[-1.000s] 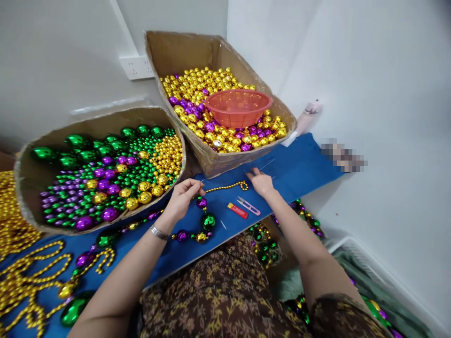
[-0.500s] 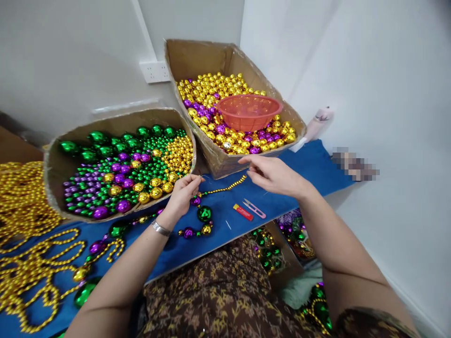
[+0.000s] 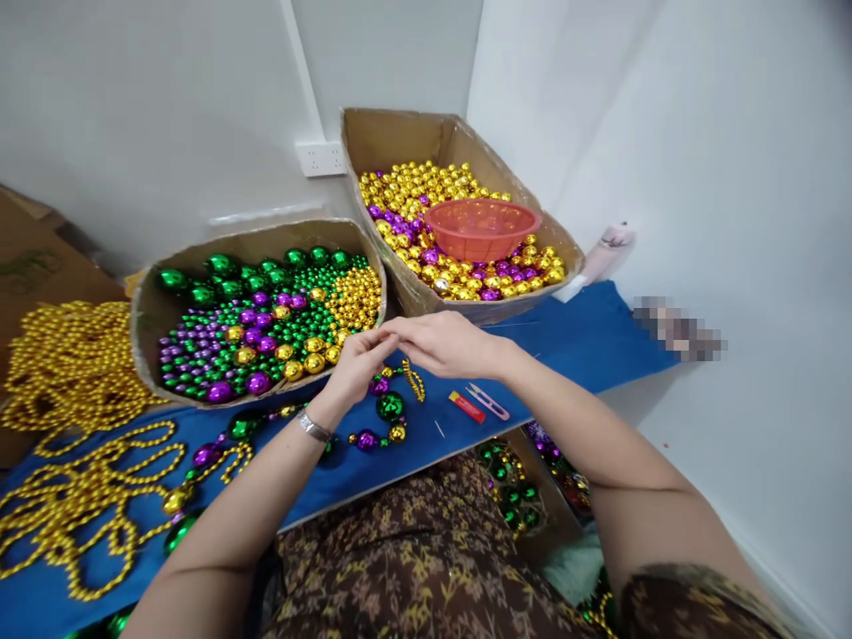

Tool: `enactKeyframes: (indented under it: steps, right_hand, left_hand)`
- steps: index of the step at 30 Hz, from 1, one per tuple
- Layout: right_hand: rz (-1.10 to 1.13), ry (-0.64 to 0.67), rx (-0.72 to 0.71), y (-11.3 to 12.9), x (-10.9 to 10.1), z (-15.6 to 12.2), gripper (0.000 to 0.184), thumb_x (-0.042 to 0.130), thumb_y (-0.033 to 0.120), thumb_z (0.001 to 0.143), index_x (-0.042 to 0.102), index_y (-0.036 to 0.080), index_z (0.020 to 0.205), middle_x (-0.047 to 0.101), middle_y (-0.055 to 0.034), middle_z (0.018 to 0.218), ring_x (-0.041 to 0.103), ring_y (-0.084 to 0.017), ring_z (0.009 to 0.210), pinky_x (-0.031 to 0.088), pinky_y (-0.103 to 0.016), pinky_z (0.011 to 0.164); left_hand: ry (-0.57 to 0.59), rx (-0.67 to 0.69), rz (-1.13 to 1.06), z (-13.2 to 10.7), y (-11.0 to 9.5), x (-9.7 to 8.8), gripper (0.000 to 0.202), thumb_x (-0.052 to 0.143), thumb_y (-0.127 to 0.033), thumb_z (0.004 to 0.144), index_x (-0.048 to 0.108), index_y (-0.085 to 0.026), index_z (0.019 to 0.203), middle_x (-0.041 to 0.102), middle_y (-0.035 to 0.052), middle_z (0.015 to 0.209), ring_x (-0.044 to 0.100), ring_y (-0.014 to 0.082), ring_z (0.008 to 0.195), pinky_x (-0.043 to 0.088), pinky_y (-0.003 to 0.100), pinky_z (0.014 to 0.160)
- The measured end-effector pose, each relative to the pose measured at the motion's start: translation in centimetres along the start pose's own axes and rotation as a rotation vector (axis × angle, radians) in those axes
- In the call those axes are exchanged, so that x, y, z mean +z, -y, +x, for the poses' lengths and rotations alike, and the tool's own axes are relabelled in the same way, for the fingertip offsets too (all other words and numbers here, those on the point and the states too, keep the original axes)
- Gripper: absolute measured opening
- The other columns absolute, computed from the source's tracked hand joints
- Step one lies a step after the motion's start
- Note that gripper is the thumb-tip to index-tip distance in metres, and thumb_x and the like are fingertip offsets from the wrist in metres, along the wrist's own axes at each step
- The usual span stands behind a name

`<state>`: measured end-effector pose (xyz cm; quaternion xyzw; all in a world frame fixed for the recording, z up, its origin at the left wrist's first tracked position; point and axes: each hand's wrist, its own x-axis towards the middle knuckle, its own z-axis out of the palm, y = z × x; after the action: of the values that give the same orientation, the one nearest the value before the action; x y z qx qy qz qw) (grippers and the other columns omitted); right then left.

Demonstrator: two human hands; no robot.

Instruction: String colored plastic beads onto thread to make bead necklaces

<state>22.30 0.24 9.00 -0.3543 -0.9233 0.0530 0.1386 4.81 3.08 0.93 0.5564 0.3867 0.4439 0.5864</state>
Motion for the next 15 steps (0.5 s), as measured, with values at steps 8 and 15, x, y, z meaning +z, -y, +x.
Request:
enactKeyframes:
  steps: [8,15]
  right_hand:
    - [-0.045,0.046,0.021,-1.0,0.2,1.9,0.031,0.04,0.025,0.095,0.051,0.018,0.124,0.069,-0.0083,0.11,0.063,-0.019,0.089,0.036,-0.027,0.066]
    - [0.039,0.05,0.012,-1.4,0.9,2.2,0.027,0.043,0.026,0.095,0.057,0.019,0.118,0.069,-0.0057,0.107,0.062,-0.017,0.091,0.038,-0.027,0.07]
  left_hand:
    - [0.197,-0.005,0.041,-0.6,-0.8,-0.7,0.029,0.071,-0.042,0.072,0.068,-0.014,0.071,0.044,-0.0039,0.052,0.027,0.0047,0.044,0.02,0.021,0.042]
    - [0.244,0.05,0.133,-0.8,-1.1,-1.4,0.03,0.071,-0.043,0.074,0.07,-0.013,0.072,0.045,-0.0037,0.052,0.029,0.0053,0.046,0.021,0.022,0.046]
